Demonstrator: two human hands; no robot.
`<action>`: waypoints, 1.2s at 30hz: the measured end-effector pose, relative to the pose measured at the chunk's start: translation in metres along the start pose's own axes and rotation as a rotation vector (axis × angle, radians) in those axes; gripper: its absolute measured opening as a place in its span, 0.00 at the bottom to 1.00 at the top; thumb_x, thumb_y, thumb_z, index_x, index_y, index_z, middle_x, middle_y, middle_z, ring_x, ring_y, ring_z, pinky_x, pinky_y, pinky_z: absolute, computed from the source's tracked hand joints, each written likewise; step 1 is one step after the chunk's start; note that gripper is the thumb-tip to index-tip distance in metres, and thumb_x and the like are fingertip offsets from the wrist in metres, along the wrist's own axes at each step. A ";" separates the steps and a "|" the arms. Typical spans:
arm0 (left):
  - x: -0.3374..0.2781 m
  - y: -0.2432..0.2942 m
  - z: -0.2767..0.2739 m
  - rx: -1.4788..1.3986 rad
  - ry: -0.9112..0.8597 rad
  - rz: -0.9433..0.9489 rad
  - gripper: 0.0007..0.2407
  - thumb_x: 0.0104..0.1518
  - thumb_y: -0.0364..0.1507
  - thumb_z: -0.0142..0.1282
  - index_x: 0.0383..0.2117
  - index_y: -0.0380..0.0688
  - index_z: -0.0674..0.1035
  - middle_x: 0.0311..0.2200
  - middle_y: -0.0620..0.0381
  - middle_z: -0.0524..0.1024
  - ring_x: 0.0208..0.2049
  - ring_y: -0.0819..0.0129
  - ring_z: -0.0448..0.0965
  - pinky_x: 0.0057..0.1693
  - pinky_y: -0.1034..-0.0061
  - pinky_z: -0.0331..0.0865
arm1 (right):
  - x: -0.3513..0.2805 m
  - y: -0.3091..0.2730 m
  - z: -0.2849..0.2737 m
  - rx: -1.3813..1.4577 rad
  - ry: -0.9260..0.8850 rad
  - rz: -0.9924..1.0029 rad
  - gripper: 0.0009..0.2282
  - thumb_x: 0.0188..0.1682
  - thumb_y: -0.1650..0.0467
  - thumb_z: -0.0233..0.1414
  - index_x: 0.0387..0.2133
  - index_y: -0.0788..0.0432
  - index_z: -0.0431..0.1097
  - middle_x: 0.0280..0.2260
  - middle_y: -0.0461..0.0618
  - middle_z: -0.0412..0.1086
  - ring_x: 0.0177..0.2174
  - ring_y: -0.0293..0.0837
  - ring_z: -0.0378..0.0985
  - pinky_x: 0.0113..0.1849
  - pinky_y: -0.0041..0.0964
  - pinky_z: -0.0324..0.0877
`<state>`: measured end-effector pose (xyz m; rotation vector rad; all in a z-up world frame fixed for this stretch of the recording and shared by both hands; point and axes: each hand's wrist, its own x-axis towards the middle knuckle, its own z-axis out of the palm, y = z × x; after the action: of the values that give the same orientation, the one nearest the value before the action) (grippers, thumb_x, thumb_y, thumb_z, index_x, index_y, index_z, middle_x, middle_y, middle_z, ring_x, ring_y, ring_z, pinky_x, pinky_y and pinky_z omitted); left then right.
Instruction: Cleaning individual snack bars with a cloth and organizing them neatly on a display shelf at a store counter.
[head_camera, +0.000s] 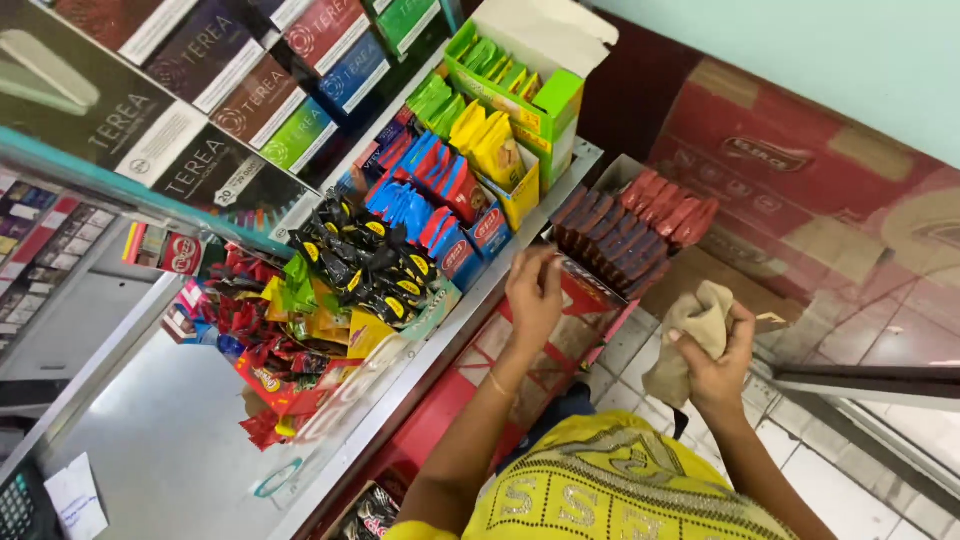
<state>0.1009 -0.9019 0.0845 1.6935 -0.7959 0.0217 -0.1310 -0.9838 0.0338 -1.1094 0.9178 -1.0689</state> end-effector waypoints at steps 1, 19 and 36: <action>0.013 -0.002 0.003 0.030 0.007 0.079 0.08 0.58 0.21 0.60 0.43 0.41 0.83 0.37 0.47 0.78 0.41 0.48 0.81 0.45 0.64 0.77 | 0.006 0.006 0.004 -0.073 -0.002 -0.067 0.36 0.36 0.79 0.64 0.60 0.57 0.57 0.50 0.52 0.66 0.48 0.43 0.71 0.51 0.41 0.70; 0.084 0.044 0.041 0.175 0.026 -0.047 0.04 0.58 0.27 0.61 0.31 0.46 0.77 0.28 0.48 0.77 0.37 0.44 0.81 0.45 0.60 0.73 | 0.088 0.010 0.004 -0.370 -0.474 -0.219 0.42 0.22 0.74 0.73 0.57 0.60 0.65 0.45 0.56 0.72 0.46 0.46 0.73 0.52 0.48 0.64; 0.045 0.173 0.031 -0.305 0.442 0.115 0.05 0.64 0.28 0.53 0.35 0.41 0.74 0.23 0.57 0.70 0.26 0.75 0.66 0.35 0.78 0.60 | 0.132 -0.065 0.007 0.631 -1.205 0.195 0.35 0.34 0.65 0.67 0.51 0.75 0.59 0.43 0.76 0.69 0.36 0.68 0.84 0.30 0.56 0.85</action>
<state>0.0344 -0.9611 0.2428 1.2879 -0.5303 0.3273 -0.1050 -1.1165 0.0925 -0.8623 -0.2704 -0.3153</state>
